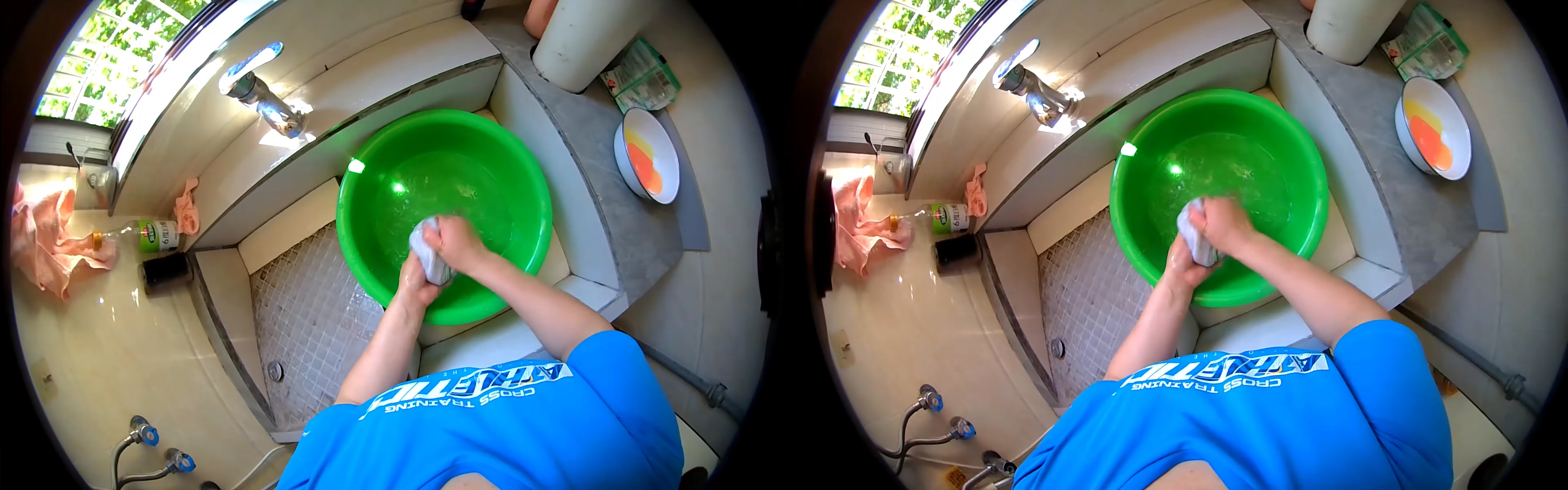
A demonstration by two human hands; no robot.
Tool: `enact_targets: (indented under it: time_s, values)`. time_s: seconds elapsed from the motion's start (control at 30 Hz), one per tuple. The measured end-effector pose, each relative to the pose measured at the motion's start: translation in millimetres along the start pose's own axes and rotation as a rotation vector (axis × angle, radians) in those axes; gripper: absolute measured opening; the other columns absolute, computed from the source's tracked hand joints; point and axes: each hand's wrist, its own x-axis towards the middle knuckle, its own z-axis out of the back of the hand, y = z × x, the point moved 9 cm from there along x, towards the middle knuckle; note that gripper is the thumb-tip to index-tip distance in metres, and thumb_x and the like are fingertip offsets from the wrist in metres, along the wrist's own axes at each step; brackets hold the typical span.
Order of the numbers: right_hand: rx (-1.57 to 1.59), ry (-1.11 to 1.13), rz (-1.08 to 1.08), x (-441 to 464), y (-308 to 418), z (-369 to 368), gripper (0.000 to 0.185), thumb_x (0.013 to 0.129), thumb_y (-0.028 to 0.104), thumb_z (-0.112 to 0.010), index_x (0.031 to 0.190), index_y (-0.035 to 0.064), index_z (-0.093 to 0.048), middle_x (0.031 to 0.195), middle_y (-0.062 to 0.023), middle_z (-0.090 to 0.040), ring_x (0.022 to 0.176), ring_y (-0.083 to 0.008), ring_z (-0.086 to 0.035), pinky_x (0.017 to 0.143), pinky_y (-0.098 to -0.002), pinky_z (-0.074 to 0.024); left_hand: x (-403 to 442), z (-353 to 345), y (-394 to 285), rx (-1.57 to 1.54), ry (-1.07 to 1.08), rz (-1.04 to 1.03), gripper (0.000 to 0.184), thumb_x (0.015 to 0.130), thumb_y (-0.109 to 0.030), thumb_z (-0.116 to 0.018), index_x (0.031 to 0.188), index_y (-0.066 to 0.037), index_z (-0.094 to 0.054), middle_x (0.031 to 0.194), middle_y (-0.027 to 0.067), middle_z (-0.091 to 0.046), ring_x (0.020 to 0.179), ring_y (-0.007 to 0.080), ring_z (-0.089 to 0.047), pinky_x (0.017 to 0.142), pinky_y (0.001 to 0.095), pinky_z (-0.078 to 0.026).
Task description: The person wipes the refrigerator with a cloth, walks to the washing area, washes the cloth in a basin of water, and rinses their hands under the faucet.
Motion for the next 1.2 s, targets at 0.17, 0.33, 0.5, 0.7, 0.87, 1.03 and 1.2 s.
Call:
enact_targets:
  time_s: [0.17, 0.33, 0.5, 0.7, 0.87, 1.03, 1.2]
  values:
    - [-0.277, 0.085, -0.382, 6.3, -69.8, 30.5, 0.028, 0.078, 0.021, -0.047, 0.094, -0.0004, -0.056, 0.091, -0.0252, -0.056, 0.082, -0.037, -0.056, 0.071, -0.0431, -0.0454, 0.5, -2.3, -18.7, 0.163, 0.003, -0.201, 0.036, 0.08, -0.036, -0.053, 0.11, -0.018, -0.048, 0.114, 0.0042, -0.048, 0.102, 0.0209, -0.047, 0.082, 0.0405, -0.04]
    - [-0.301, -0.161, -0.549, -1.9, -106.1, 69.3, 0.047, 0.073, 0.012, -0.053, 0.118, 0.0038, -0.042, 0.119, -0.0276, -0.039, 0.099, -0.0396, -0.049, 0.081, -0.041, -0.0429, -13.5, 23.3, -28.4, 0.18, -0.326, -0.218, 0.05, 0.077, -0.036, -0.056, 0.122, -0.022, -0.039, 0.131, 0.0073, -0.029, 0.12, 0.0285, -0.023, 0.094, 0.0567, -0.017]
    - [-0.287, 0.254, -0.131, 2.4, -88.8, -10.5, 0.047, 0.068, 0.019, -0.061, 0.112, 0.0083, -0.049, 0.111, -0.0211, -0.049, 0.098, -0.0329, -0.052, 0.083, -0.0383, -0.0426, -0.6, 37.1, -17.0, 0.206, -0.38, -0.127, 0.057, 0.078, -0.045, -0.052, 0.126, -0.022, -0.034, 0.134, 0.0089, -0.025, 0.124, 0.0293, -0.02, 0.092, 0.0631, -0.012]
    - [0.33, 0.357, 0.194, -16.8, 59.8, -16.6, 0.032, 0.067, 0.031, -0.066, 0.084, 0.0047, -0.061, 0.082, -0.0139, -0.061, 0.077, -0.0274, -0.059, 0.07, -0.034, -0.046, 7.7, 5.5, -19.9, -0.164, 0.239, -0.145, 0.041, 0.085, -0.044, -0.04, 0.11, -0.013, -0.046, 0.109, 0.009, -0.051, 0.103, 0.0245, -0.048, 0.088, 0.043, -0.037]
    - [0.105, 0.168, 0.215, -20.8, 56.2, -18.7, 0.029, 0.072, 0.034, -0.059, 0.076, 0.005, -0.059, 0.076, -0.0153, -0.06, 0.073, -0.0312, -0.058, 0.065, -0.0389, -0.0455, -8.6, 2.1, -16.8, -0.189, 0.146, -0.277, 0.036, 0.086, -0.037, -0.044, 0.108, -0.009, -0.049, 0.098, 0.0066, -0.057, 0.095, 0.0227, -0.054, 0.084, 0.0375, -0.043]
    - [-0.156, -0.067, -0.083, 4.8, -6.7, 17.1, 0.029, 0.076, 0.034, -0.053, 0.078, 0.0046, -0.057, 0.073, -0.017, -0.059, 0.067, -0.0342, -0.057, 0.06, -0.0437, -0.0455, 0.6, -0.6, -10.6, 0.057, 0.006, -0.114, 0.037, 0.086, -0.036, -0.046, 0.114, -0.011, -0.045, 0.113, 0.0063, -0.051, 0.101, 0.0214, -0.051, 0.086, 0.0417, -0.041]
    - [-0.413, -0.07, -0.321, 7.4, -74.4, 51.7, 0.029, 0.076, 0.026, -0.057, 0.095, 0.0041, -0.053, 0.09, -0.0192, -0.056, 0.082, -0.0347, -0.055, 0.069, -0.0427, -0.0457, -0.4, -12.1, -22.0, 0.247, 0.02, -0.236, 0.035, 0.082, -0.031, -0.054, 0.111, -0.015, -0.044, 0.114, 0.0046, -0.048, 0.105, 0.0211, -0.045, 0.085, 0.0448, -0.038]
